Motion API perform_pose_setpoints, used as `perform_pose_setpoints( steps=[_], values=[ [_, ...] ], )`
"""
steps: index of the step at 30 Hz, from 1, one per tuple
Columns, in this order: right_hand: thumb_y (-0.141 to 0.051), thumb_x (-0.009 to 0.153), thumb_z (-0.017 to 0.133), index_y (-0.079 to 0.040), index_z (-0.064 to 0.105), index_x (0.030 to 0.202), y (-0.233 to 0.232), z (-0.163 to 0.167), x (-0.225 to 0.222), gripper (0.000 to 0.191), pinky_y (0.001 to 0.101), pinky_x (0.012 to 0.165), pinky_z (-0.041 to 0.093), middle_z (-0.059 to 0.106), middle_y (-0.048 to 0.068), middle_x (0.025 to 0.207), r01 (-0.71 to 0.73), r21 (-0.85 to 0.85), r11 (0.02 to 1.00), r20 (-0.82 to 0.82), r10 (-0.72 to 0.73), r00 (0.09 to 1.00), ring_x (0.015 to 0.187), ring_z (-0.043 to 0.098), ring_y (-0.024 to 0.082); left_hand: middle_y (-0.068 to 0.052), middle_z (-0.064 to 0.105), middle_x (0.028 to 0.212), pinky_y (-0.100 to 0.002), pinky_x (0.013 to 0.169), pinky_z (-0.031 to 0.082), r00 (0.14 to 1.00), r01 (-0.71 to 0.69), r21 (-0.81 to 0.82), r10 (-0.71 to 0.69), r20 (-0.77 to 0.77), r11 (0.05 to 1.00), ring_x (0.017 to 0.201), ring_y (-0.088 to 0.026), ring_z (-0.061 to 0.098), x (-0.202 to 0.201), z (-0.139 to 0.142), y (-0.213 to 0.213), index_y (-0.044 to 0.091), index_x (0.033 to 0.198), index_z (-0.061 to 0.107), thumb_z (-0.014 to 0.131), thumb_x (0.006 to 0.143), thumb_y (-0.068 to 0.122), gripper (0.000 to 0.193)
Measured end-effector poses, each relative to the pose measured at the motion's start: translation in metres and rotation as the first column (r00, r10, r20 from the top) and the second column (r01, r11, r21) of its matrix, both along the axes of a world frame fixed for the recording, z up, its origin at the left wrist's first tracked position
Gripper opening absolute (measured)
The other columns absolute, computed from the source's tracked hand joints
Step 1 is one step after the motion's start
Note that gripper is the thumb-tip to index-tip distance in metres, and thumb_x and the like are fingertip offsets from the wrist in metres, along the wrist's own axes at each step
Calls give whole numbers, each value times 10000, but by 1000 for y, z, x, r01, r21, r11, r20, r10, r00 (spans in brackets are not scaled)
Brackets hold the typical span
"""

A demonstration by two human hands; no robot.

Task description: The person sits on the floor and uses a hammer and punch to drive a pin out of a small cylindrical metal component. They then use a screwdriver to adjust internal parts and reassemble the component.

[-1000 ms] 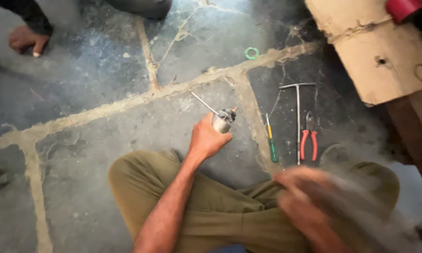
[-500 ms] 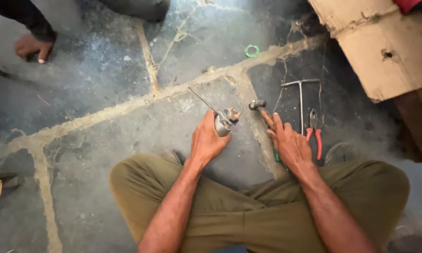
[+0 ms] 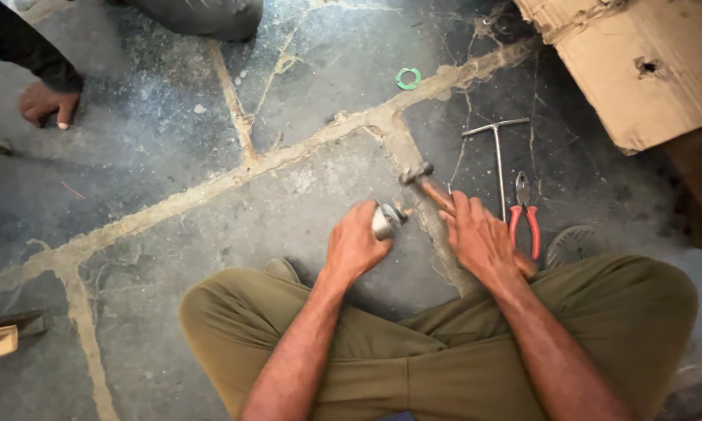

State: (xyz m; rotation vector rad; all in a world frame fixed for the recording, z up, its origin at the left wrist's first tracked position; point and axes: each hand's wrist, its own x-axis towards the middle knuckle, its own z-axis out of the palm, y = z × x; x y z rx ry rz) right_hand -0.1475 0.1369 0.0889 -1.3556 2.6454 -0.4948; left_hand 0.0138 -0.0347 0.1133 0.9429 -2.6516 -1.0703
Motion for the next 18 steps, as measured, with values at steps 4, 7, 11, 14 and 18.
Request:
perform_pose_setpoints(
  steps=[4, 7, 11, 14, 18],
  values=[
    [-268, 1035, 587, -21, 553, 1293, 18, 37, 22, 360, 498, 677, 527, 700, 216, 1030, 88, -350, 933, 105, -55, 993, 819, 682, 434, -286, 712, 983, -542, 847, 533, 973, -164, 111, 143, 181, 980, 960, -482, 674, -5, 8, -10, 43, 1182, 603, 798, 696, 272, 572],
    [-247, 1058, 526, -54, 531, 1204, 46, 57, 52, 242, 429, 695, 537, 671, 168, 932, 104, -634, 766, 130, -28, 991, 771, 683, 341, -293, 724, 986, -540, 856, 540, 960, -208, 111, 181, 215, 972, 958, -482, 688, -2, 16, -12, 30, 1171, 615, 797, 708, 310, 571],
    [-211, 1035, 546, -46, 557, 1216, 36, 47, 73, 246, 442, 658, 487, 621, 197, 1113, 352, -719, 599, 577, 232, 784, 853, 616, 396, -262, 735, 998, -521, 849, 546, 961, -249, 171, 221, 168, 953, 972, -453, 695, 4, 23, -15, 54, 1145, 648, 786, 686, 304, 540],
    [-237, 1002, 639, -9, 563, 1302, 19, 41, 68, 384, 505, 656, 497, 685, 251, 1069, 167, -292, 942, 459, -15, 888, 872, 659, 469, -239, 743, 1004, -504, 843, 553, 957, -272, 205, 242, 161, 940, 977, -425, 704, 11, 23, -16, 70, 1105, 677, 785, 654, 294, 515],
    [-215, 1008, 636, 20, 528, 1360, 24, 64, 63, 437, 507, 664, 515, 677, 283, 961, 125, -371, 920, 114, -88, 990, 835, 679, 474, -224, 737, 1024, -484, 833, 551, 956, -290, 244, 267, 124, 925, 984, -403, 702, 21, 19, -19, 77, 1062, 704, 801, 629, 303, 498]
  ],
)
